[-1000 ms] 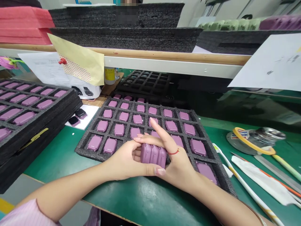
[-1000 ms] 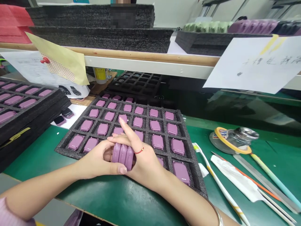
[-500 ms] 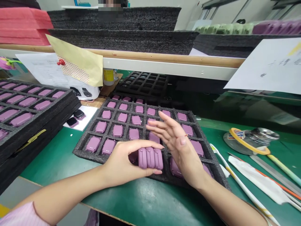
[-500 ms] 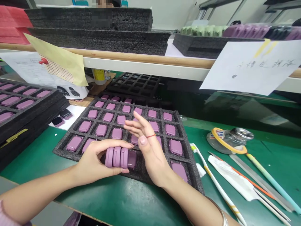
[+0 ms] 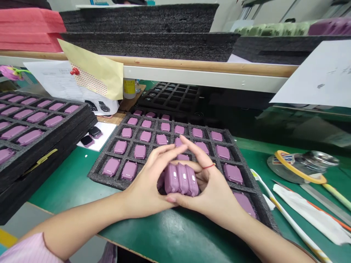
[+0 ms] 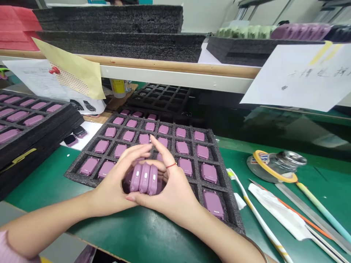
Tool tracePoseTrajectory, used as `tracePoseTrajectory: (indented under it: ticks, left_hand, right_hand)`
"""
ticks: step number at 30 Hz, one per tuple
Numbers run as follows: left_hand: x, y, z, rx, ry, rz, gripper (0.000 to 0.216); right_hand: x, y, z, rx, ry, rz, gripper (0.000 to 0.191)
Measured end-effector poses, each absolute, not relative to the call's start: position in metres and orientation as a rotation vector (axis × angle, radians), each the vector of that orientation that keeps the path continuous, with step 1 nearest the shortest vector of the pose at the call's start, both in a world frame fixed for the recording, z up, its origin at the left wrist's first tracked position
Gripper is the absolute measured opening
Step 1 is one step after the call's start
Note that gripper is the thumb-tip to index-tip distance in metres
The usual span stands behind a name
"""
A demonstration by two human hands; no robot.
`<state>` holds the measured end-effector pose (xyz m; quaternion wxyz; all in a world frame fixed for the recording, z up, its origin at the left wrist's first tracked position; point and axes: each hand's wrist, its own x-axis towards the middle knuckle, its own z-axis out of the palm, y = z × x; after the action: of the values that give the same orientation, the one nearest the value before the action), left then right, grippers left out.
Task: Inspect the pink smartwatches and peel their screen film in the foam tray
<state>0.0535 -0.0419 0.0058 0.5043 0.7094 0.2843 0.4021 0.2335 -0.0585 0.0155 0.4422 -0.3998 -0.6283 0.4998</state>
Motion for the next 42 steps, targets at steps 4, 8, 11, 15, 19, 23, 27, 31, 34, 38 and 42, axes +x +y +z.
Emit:
tracePoseTrajectory:
  ticks: [4,8,11,15,19,23,27,31,34,38,42]
  left_hand:
    - [0.057,-0.042,0.012,1.187,0.579,0.691,0.128]
    - [0.06,-0.043,0.021,1.037,0.609,0.577,0.061]
    - [0.059,-0.044,0.021,1.05,0.633,0.59,0.062]
    - [0.058,-0.043,0.015,1.054,0.622,0.631,0.061]
    - [0.058,-0.043,0.013,1.107,0.676,0.646,0.061]
    - [0.058,-0.044,0.012,1.136,0.671,0.644,0.057]
    - [0.058,-0.045,0.011,1.144,0.632,0.656,0.056]
    - [0.059,-0.045,0.013,1.169,0.681,0.648,0.06]
    - [0.059,-0.046,0.016,1.195,0.742,0.643,0.052]
    - [0.06,-0.046,0.017,1.187,0.745,0.632,0.049]
    - [0.06,-0.043,0.015,1.226,0.7,0.645,0.047]
  right_hand:
    - [0.239,-0.057,0.01,-0.992,-1.664,0.945,0.112]
    - [0.242,-0.054,0.007,-0.925,-1.772,0.767,0.102]
    - [0.242,-0.053,0.007,-0.903,-1.806,0.732,0.103]
    - [0.242,-0.053,0.007,-0.86,-1.873,0.692,0.106]
    - [0.243,-0.053,0.006,-0.861,-1.919,0.631,0.108]
    - [0.243,-0.053,0.006,-0.852,-1.927,0.625,0.104]
    - [0.244,-0.053,0.007,-0.848,-1.929,0.613,0.101]
    - [0.244,-0.053,0.008,-0.847,-1.957,0.612,0.106]
    - [0.242,-0.054,0.008,-0.845,-1.971,0.592,0.104]
    - [0.241,-0.054,0.007,-0.842,-1.999,0.55,0.101]
    - [0.242,-0.053,0.004,-0.796,-2.096,0.481,0.094]
